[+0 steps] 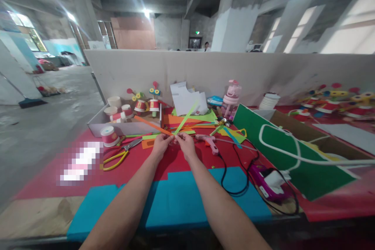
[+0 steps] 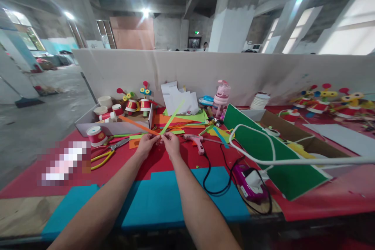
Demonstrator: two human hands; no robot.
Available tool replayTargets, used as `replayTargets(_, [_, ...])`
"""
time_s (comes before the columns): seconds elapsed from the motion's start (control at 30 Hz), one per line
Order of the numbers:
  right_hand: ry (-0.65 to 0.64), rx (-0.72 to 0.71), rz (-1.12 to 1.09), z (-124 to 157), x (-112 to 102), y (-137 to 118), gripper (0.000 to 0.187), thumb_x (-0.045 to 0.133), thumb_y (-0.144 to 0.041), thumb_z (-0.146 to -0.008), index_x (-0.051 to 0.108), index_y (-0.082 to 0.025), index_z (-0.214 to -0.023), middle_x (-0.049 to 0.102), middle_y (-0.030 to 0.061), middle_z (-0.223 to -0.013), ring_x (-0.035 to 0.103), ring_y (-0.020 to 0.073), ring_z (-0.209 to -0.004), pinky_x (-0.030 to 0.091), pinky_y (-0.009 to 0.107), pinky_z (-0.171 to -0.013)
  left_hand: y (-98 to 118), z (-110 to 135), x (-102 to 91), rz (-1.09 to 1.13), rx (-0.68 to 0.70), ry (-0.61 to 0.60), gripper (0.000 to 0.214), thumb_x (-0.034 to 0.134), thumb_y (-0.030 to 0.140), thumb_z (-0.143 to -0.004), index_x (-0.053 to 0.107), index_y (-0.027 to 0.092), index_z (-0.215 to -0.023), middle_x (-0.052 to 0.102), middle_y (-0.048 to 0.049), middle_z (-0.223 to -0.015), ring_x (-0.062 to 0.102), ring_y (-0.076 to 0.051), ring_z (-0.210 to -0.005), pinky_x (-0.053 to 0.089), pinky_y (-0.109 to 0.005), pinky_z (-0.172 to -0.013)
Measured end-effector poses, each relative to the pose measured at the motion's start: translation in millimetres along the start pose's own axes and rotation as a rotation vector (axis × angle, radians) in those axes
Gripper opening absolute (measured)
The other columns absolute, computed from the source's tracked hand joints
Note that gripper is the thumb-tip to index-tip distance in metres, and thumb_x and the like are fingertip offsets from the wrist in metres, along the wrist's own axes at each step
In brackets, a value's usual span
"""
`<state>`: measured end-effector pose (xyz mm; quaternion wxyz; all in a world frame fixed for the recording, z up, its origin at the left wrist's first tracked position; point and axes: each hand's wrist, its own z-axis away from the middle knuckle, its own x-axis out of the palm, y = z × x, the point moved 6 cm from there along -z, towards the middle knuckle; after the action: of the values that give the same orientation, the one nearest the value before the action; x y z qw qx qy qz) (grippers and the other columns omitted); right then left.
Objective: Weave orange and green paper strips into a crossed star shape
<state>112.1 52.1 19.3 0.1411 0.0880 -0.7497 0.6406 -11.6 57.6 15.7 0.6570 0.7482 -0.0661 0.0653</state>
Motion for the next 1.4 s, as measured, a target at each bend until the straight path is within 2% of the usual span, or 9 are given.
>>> replayTargets(0.23, [-0.019, 0.054, -0.068, 0.4, 2.4, 4.8, 0.031, 0.077, -0.038, -0.055, 0.06, -0.017, -0.069, 0.062, -0.0028, -0.06, 0.056, 0.0116, -0.054, 0.05, 0.026, -0.059, 14.5, 5.5, 5.4, 0.06, 0.026, -0.047, 0.035, 0.077, 0.043, -0.061, 0.054, 0.015, -0.06, 0.055, 0.0021, -0.051, 0.048, -0.008, -0.046, 0.037, -0.021, -0.049])
replayTargets(0.47, [0.067, 0.037, -0.133, -2.3, -1.9, 8.8, 0.029, 0.077, -0.035, -0.055, 0.057, -0.018, -0.066, 0.062, -0.0032, -0.056, 0.058, 0.0118, -0.054, 0.051, 0.027, -0.061, 8.0, 3.0, 5.0, 0.063, 0.006, -0.043, 0.034, 0.077, 0.042, -0.06, 0.06, 0.014, -0.07, 0.058, 0.0007, -0.057, 0.049, -0.008, -0.049, 0.037, -0.021, -0.05])
replayTargets(0.77, [0.067, 0.026, -0.043, -1.0, -2.4, 7.3, 0.029, 0.075, -0.039, -0.056, 0.057, -0.017, -0.063, 0.062, -0.0024, -0.055, 0.058, 0.0126, -0.052, 0.051, 0.027, -0.059, 8.7, 3.7, 4.5, 0.058, -0.012, -0.043, 0.033, 0.077, 0.04, -0.06, 0.058, 0.015, -0.07, 0.056, 0.0021, -0.055, 0.049, -0.008, -0.048, 0.037, -0.021, -0.049])
replayTargets(0.93, [0.0, 0.032, -0.04, 2.0, 4.7, 4.3, 0.027, 0.074, -0.039, -0.056, 0.059, -0.018, -0.065, 0.064, -0.0012, -0.057, 0.06, 0.015, -0.052, 0.052, 0.03, -0.059, 12.2, 4.4, 3.1, 0.096, 0.005, -0.019, 0.034, 0.079, 0.037, -0.057, 0.054, 0.015, -0.065, 0.054, 0.0025, -0.054, 0.048, -0.007, -0.047, 0.037, -0.02, -0.048])
replayTargets(1.07, [-0.013, 0.001, 0.019, 4.5, 6.7, 0.2, 0.027, 0.074, -0.039, -0.057, 0.061, -0.018, -0.066, 0.064, -0.0001, -0.055, 0.061, 0.0161, -0.053, 0.052, 0.03, -0.059, 12.3, 4.8, 1.8, 0.105, -0.038, -0.025, 0.035, 0.077, 0.041, -0.06, 0.053, 0.015, -0.063, 0.053, 0.002, -0.051, 0.048, -0.008, -0.045, 0.036, -0.02, -0.046])
replayTargets(1.2, [0.038, -0.024, 0.028, 4.2, 2.7, -2.2, 0.026, 0.072, -0.041, -0.06, 0.062, -0.017, -0.063, 0.065, 0.0012, -0.055, 0.06, 0.0156, -0.051, 0.051, 0.029, -0.056, 13.6, 5.9, 4.2, 0.145, -0.031, -0.026, 0.035, 0.074, 0.044, -0.064, 0.057, 0.015, -0.071, 0.056, 0.0011, -0.056, 0.049, -0.008, -0.047, 0.037, -0.02, -0.047])
replayTargets(1.3, [0.086, -0.044, 0.021, 3.2, -1.1, -2.4, 0.025, 0.071, -0.041, -0.061, 0.062, -0.017, -0.061, 0.065, 0.0013, -0.056, 0.06, 0.015, -0.052, 0.05, 0.028, -0.056, 13.0, 6.5, 7.9, 0.136, -0.025, -0.051, 0.034, 0.078, 0.039, -0.061, 0.057, 0.014, -0.071, 0.057, 0.0008, -0.058, 0.049, -0.007, -0.048, 0.036, -0.02, -0.048])
replayTargets(1.4, [0.071, -0.042, 0.021, 2.0, -0.9, -1.0, 0.024, 0.071, -0.04, -0.061, 0.062, -0.017, -0.06, 0.065, 0.0011, -0.055, 0.059, 0.0144, -0.051, 0.05, 0.028, -0.058, 11.5, 5.9, 7.3, 0.121, -0.021, -0.038, 0.033, 0.079, 0.036, -0.058, 0.057, 0.014, -0.069, 0.056, 0.0012, -0.055, 0.049, -0.007, -0.048, 0.036, -0.02, -0.049])
